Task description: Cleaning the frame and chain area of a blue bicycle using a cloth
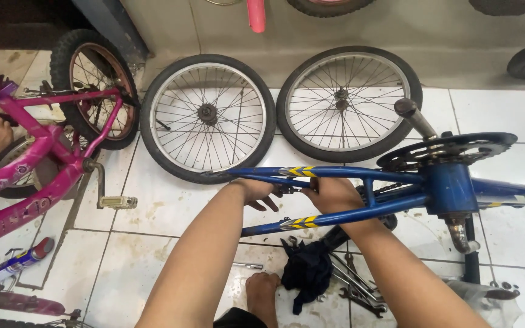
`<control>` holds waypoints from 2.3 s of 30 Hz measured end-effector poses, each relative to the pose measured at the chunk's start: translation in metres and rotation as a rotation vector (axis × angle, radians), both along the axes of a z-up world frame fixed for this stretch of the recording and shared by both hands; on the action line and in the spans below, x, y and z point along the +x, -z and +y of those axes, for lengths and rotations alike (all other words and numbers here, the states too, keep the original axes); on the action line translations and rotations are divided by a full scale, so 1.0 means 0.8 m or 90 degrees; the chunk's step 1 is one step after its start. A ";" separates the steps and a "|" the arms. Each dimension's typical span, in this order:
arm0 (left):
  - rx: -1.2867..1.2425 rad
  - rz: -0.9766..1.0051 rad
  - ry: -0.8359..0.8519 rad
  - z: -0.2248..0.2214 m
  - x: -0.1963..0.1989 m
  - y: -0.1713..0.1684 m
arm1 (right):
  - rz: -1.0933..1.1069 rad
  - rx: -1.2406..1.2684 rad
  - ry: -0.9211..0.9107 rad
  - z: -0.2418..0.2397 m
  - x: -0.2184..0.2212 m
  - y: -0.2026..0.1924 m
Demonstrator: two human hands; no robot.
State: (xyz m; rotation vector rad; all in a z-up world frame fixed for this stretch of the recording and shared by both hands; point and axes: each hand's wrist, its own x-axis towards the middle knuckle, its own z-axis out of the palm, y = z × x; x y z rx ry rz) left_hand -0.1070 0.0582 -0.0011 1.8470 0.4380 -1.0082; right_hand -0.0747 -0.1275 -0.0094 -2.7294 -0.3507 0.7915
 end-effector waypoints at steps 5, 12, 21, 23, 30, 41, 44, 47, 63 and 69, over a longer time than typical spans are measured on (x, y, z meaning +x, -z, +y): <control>0.028 -0.001 0.002 -0.014 -0.009 -0.051 | -0.043 -0.035 0.000 -0.003 0.001 0.012; 0.015 0.015 -0.018 -0.012 -0.004 -0.042 | -0.025 -0.019 0.016 -0.007 -0.001 -0.003; 0.064 0.017 0.065 -0.005 -0.001 -0.005 | 0.009 0.009 0.042 -0.012 -0.008 -0.018; 0.102 0.016 0.083 -0.006 0.001 -0.008 | 0.000 0.020 0.051 -0.013 -0.006 -0.023; 0.168 0.032 0.158 -0.007 -0.009 -0.022 | -0.062 0.009 -0.004 -0.039 0.006 0.043; 0.421 -0.151 0.160 0.003 -0.051 -0.009 | -0.008 0.087 0.023 -0.077 -0.035 -0.014; 0.532 -0.193 0.070 -0.036 -0.091 -0.041 | -0.018 0.148 0.051 -0.084 -0.015 0.052; 0.520 -0.330 -0.057 -0.100 -0.138 -0.101 | -0.007 0.136 0.037 -0.085 -0.037 0.012; -0.133 -0.198 -0.540 -0.242 -0.159 0.256 | -0.035 0.299 0.125 -0.089 -0.037 0.055; -0.503 0.014 -0.810 -0.207 -0.143 0.220 | -0.020 0.227 0.120 -0.089 -0.045 0.038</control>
